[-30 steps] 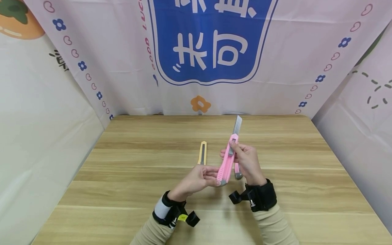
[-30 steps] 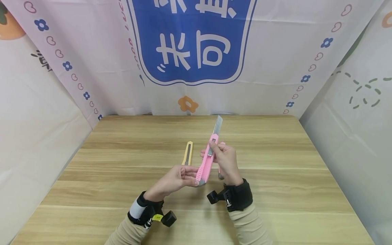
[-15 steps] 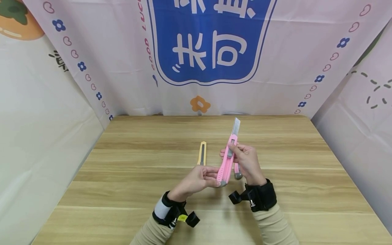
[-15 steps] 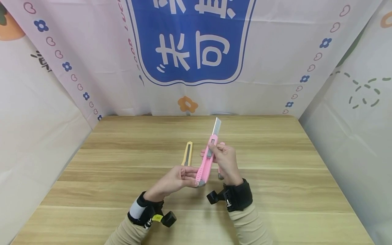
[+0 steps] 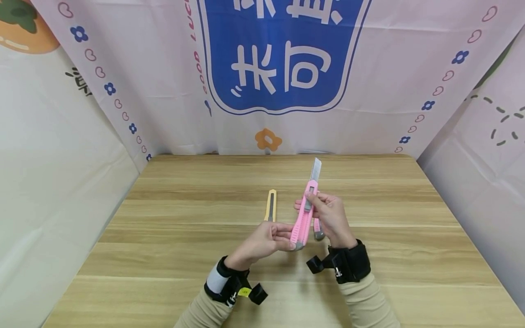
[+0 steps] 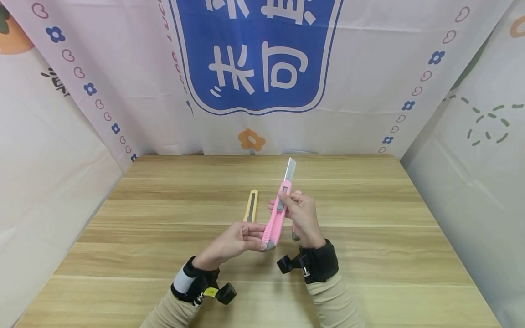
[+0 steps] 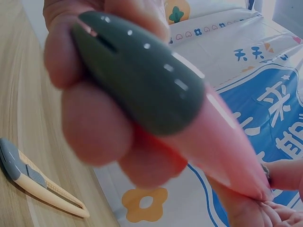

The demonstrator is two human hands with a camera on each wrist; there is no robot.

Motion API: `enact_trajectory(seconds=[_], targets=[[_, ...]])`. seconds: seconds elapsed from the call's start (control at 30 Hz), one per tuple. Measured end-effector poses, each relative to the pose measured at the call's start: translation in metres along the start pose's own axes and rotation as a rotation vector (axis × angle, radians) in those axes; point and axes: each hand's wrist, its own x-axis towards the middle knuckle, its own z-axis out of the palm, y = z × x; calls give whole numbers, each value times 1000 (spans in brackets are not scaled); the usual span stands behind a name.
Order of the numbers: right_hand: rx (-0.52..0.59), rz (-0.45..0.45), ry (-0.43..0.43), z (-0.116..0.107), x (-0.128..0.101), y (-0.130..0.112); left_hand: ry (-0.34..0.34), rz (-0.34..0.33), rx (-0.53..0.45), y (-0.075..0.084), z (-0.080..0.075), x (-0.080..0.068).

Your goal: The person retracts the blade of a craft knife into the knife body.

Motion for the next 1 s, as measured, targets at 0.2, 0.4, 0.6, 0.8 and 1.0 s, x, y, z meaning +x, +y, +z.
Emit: enact_trajectory(seconds=[0.2,0.4,0.6,0.8,1.0], targets=[[11,-2,-28,-1,-1,-1,-3,-8,1,-1,0,0],[-1,-2,-47,-3,-2,-1,14,-15,6,-2,-1,0],[-10,12,-40,1,0,1,39,-15,17,0,-2,0],[-50,61,-18,5,0,2,57,-12,19,-1,-1,1],[-46,52,10,10,0,3,82,-24,6,0,0,1]])
